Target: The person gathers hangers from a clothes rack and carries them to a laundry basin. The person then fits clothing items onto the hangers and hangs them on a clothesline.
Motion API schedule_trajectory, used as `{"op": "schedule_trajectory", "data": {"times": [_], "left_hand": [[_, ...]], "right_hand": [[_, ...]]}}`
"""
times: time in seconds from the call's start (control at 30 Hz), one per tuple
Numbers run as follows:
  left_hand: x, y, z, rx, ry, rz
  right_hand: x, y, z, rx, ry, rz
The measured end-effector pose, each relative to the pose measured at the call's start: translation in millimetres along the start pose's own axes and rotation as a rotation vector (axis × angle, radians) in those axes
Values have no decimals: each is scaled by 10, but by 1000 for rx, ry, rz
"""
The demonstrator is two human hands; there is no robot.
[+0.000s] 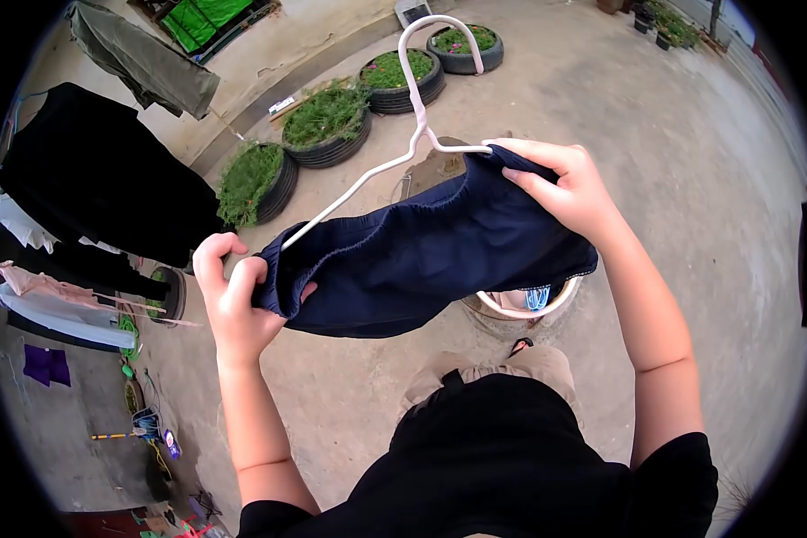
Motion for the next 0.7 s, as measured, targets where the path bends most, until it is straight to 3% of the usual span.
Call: {"op": "schedule_trajectory", "data": {"times": [0.07,0.1,0.13,0.2,0.23,0.33,0.4,0.5,0.6,0.7], "left_hand": [[113,-212,296,636,251,61],[230,-404,432,937,520,22],[280,-490,396,1003,646,35],[200,-469,284,490,527,278],[216,-524,280,468,465,196],[261,-438,354,386,514,42],[270,-358,480,348,529,-1],[311,-212,659,321,556,-70],[436,-100,871,290,606,-101],[534,7,1027,269,704,-147]], "right_hand": [[-1,-29,88,27,79,22],[0,-46,137,40,118,31],[-1,-52,167,49,127,31],[-12,-66,230,71,145,25],[-15,-57,237,101,203,-46],[-81,13,85,239,-78,53],[-93,164,-15,238,28,-5],[-2,438,-305,368,-16,27],[132,514,-719,259,-323,148],[152,667,-595,195,-233,-41]]}}
Point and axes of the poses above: each hand's wrist, its own x-axis away from the middle knuckle, its own y-axis out of the back of the hand, z = x × y, the point moved 9 cm from there along -x, towards the middle knuckle
